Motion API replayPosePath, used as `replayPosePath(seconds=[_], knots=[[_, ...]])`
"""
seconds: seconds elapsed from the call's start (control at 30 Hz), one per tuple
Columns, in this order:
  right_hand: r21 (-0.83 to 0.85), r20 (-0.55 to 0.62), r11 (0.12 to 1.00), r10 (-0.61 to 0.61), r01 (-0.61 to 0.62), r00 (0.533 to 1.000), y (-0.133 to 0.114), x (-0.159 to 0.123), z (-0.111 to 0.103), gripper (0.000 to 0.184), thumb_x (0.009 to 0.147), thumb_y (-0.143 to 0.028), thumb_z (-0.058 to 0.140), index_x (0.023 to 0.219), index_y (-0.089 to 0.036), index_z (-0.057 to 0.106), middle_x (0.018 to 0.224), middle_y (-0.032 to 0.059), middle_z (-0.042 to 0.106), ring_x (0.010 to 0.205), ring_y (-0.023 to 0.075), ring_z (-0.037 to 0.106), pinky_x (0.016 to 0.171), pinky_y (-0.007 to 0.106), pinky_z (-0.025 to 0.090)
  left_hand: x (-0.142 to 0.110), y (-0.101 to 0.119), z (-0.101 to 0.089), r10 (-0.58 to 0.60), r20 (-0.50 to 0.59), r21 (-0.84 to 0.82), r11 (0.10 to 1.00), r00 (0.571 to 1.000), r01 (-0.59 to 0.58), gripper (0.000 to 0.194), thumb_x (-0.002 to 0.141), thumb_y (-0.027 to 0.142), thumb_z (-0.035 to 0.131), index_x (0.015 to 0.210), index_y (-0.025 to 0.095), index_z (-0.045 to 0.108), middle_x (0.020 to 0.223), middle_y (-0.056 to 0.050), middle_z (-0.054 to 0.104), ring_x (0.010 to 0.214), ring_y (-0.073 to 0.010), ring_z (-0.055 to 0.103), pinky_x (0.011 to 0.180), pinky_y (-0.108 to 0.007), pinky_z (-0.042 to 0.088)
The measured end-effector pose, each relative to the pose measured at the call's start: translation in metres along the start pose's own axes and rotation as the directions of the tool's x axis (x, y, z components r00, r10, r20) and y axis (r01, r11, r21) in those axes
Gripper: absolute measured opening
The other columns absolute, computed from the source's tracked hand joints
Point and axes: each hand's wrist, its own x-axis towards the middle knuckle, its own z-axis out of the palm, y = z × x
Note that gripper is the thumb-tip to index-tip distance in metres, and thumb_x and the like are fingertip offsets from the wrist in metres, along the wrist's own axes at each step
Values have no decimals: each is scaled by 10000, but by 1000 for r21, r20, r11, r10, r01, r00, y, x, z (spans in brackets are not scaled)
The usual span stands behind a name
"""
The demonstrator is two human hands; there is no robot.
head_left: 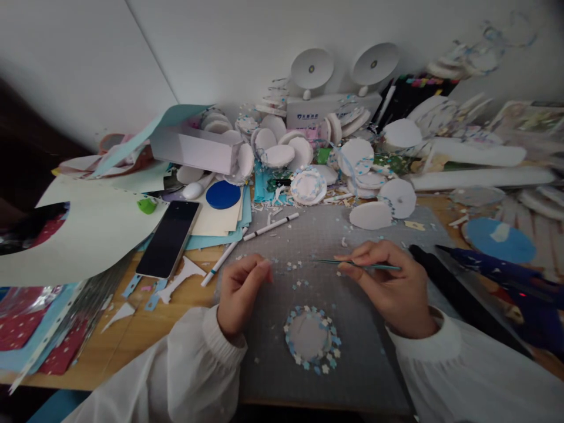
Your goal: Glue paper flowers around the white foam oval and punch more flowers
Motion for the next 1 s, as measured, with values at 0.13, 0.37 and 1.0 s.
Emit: replayPosePath(seconds=[0.13, 0.37, 1.0], knots=[[-69, 74, 997, -33, 38, 997, 5, -3, 4, 173, 750, -108, 698, 740, -218, 565, 729, 3, 674, 693, 145, 672, 617, 248, 520, -2, 4, 1, -2, 56, 113, 994, 998, -4, 260, 878, 272, 542, 670, 169, 658, 638, -6, 594, 638, -126, 497, 580, -254, 332], [-156, 130, 985, -54, 74, 990, 13, -7, 11, 137, 762, -139, 681, 713, -215, 578, 707, 15, 676, 654, 160, 652, 598, 282, 510, -2, 0, 0, -29, 38, 128, 992, 999, 24, 301, 891, 314, 507, 688, 173, 679, 716, -51, 654, 736, -175, 565, 535, -253, 326], [-171, 172, 977, -97, 126, 980, 7, -5, 9, 141, 767, -155, 692, 746, -219, 568, 749, 24, 699, 691, 168, 668, 627, 302, 519, 0, 5, 4, -52, -15, 143, 988, 999, 54, 268, 855, 340, 543, 740, 185, 729, 729, -44, 666, 676, -158, 548, 512, -242, 311]])
